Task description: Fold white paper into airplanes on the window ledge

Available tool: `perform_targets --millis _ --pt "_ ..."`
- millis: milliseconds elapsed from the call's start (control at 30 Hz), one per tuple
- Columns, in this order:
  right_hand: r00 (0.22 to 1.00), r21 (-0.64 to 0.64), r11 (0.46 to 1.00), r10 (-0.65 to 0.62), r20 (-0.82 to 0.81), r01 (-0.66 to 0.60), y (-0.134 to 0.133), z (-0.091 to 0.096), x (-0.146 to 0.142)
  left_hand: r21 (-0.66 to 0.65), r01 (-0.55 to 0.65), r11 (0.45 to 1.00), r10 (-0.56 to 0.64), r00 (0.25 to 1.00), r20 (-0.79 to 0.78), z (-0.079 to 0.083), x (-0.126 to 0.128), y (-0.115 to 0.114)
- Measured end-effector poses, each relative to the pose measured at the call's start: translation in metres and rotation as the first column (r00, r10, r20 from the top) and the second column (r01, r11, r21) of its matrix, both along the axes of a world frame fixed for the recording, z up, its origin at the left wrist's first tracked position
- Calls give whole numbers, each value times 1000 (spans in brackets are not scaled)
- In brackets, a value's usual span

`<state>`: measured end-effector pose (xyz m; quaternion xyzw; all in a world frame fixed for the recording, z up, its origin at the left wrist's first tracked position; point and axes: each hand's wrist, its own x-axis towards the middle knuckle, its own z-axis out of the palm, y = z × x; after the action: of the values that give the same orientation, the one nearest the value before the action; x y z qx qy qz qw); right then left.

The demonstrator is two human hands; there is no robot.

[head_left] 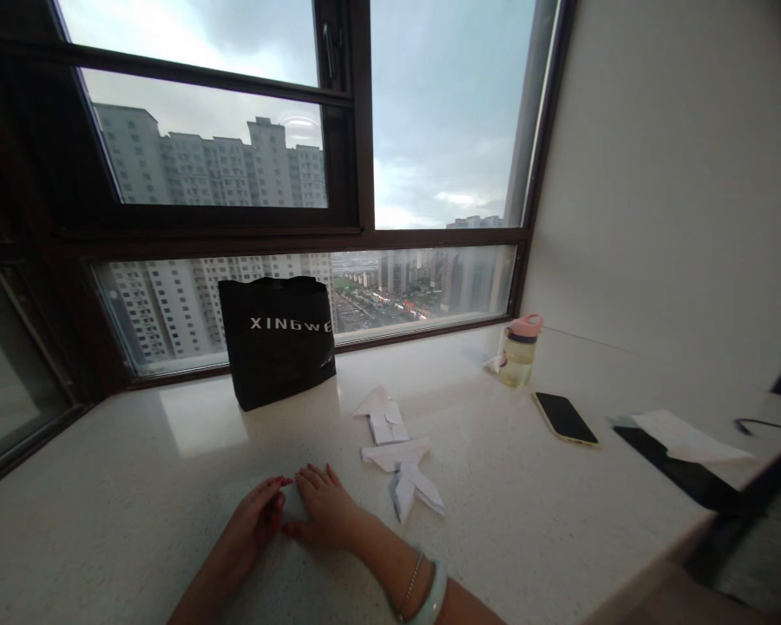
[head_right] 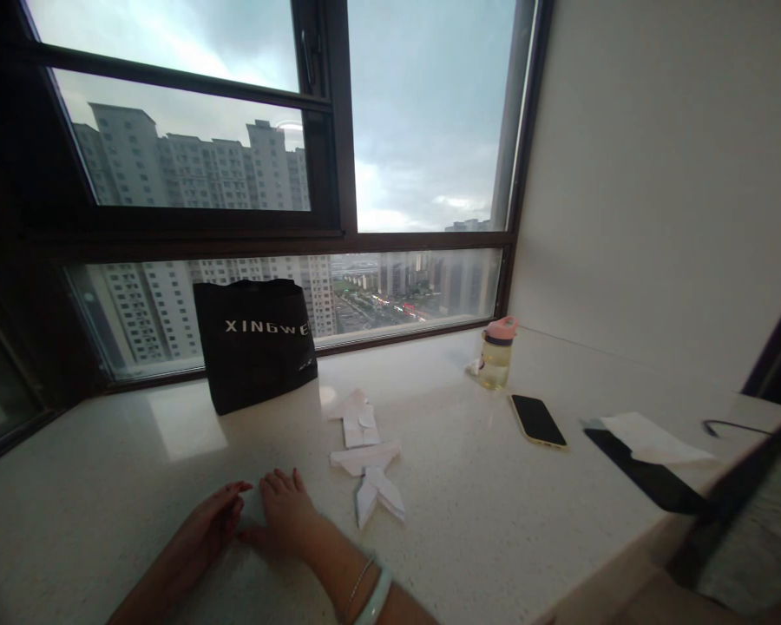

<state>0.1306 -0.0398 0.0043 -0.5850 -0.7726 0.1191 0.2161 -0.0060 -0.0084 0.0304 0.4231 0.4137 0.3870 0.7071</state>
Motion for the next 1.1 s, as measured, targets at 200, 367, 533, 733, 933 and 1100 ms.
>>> perform_targets --millis 200,367,533,733,933,1100 --pt "1000 -11 1000 7 -4 -7 0 1 0 -11 20 1000 -20 1000 19 -2 -1 2" --pt "1000 0 1000 8 -2 -8 0 0 0 -14 7 1000 -7 1000 21 0 0 1" --pt "999 -2 1000 27 -18 -27 2 -1 2 -12 -11 1000 12 1000 21 2 0 -2" --pt "1000 -3 1000 28 9 -28 5 1 5 2 1 1000 -1 1000 9 -2 0 1" --pt "988 118 983 -148 48 141 28 39 33 17 -12 1000 12 1000 0 -1 1 0" --pt "832 158 844 -533 151 512 52 58 88 17 1 1000 -1 1000 1 -2 2 0"
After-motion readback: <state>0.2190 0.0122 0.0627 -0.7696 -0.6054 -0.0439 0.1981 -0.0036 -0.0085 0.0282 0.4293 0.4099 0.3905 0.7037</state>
